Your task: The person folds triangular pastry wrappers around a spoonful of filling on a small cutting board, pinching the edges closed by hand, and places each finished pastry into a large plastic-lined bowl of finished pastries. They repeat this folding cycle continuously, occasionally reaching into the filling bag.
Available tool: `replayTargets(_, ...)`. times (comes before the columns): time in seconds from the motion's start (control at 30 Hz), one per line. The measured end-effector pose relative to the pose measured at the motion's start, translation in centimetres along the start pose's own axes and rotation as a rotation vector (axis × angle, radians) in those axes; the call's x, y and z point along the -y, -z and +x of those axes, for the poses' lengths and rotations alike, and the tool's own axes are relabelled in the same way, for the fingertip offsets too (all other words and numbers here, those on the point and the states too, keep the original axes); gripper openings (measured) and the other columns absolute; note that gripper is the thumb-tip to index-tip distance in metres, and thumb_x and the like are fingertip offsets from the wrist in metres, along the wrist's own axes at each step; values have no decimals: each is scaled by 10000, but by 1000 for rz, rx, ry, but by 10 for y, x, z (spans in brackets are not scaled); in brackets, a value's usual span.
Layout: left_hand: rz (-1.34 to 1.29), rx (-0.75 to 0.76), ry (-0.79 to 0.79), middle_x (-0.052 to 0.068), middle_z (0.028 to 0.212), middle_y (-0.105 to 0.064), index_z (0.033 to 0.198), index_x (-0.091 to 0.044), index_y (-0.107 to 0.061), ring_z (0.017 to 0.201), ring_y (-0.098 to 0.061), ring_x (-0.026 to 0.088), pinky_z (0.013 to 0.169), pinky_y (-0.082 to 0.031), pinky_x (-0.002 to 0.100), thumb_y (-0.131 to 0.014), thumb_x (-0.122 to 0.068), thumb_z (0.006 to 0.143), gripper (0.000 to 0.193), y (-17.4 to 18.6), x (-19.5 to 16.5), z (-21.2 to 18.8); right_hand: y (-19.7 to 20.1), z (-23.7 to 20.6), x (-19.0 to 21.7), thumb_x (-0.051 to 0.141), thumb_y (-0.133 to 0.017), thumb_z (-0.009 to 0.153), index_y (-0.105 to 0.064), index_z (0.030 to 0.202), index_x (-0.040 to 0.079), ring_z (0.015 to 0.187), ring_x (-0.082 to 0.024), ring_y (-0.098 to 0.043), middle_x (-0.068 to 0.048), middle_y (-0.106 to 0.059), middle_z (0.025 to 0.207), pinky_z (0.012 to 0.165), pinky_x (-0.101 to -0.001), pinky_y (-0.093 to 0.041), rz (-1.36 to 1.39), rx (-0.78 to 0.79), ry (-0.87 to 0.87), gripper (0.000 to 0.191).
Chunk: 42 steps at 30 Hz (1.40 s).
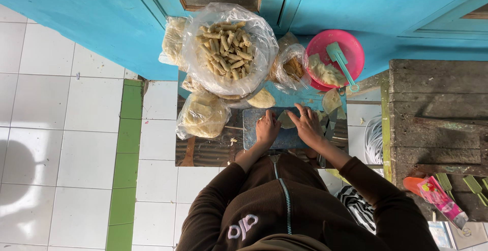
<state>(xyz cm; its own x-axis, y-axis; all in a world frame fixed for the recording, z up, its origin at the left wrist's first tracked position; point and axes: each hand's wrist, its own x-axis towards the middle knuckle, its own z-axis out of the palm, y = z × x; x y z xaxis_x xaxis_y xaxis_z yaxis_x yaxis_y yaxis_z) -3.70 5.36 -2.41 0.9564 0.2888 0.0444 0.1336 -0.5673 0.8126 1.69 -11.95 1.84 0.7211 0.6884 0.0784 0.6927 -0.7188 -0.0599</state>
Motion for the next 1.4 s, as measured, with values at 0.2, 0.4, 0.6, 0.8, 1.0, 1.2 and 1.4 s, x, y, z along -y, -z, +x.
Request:
replayTargets(0.2, 22, 28, 14, 55, 794, -672, 1077, -93, -525, 859, -678, 298, 842, -479, 470, -770, -226, 827, 375, -1, 4, 1, -6, -1, 9, 47, -588, 886, -431, 1561, 284, 1388, -358, -403, -88, -213, 1667, 1050, -550, -417, -15, 42, 29, 732)
replayTargets(0.4, 7, 47, 14, 47, 794, -671, 1075, -100, -529, 866, -681, 289, 836, -479, 468, -765, -224, 829, 363, 1, 5, 1, -5, 8, 4, 22, -547, 885, -267, 1596, 441, 1500, -415, -262, -50, -73, 1707, 1080, -672, -365, -270, 144, 8, 872)
replayTargets(0.6, 26, 49, -5, 49, 789, -663, 1063, -98, -527, 860, -671, 290, 867, -478, 466, -768, -211, 834, 351, 0, 6, 1, -6, 14, -8, -77, -523, 888, -340, 1602, 455, 1542, -408, -250, -58, -109, 1736, 1162, -605, -320, -59, 160, -119, 910)
replayTargets(0.8, -10, 40, -5, 39, 779, -661, 1061, -108, -531, 833, -671, 283, 833, -478, 460, -762, -214, 843, 335, -2, 12, -2, -15, -18, 5, 63, -561, 932, -360, 1609, 322, 1527, -408, -243, -97, -177, 1704, 1153, -678, -271, -146, 58, -28, 751)
replayTargets(1.0, -5, 48, -25, 48, 770, -655, 1058, -104, -526, 819, -668, 288, 823, -485, 458, -763, -214, 854, 331, 0, 14, -2, -10, -32, 3, 157, -560, 961, -452, 1478, 162, 1572, -408, -189, -109, -198, 1710, 1181, -699, -224, -307, 247, 12, 529)
replayTargets(1.2, -50, 32, -68, 45, 779, -652, 1057, -102, -523, 819, -667, 290, 807, -487, 455, -760, -188, 843, 331, 2, 13, 0, -12, 1, 1, 88, -567, 957, -540, 1468, 178, 1536, -421, -221, -108, -286, 1658, 1156, -705, -242, -38, -56, -129, 520)
replayTargets(1.4, -24, 46, -81, 51, 771, -657, 1054, -101, -532, 825, -662, 291, 799, -469, 463, -765, -171, 831, 329, 8, 12, 3, -12, 9, 20, 40, -588, 900, -516, 1521, 206, 1528, -439, -205, -100, -224, 1682, 1124, -686, -258, -17, 17, -164, 647)
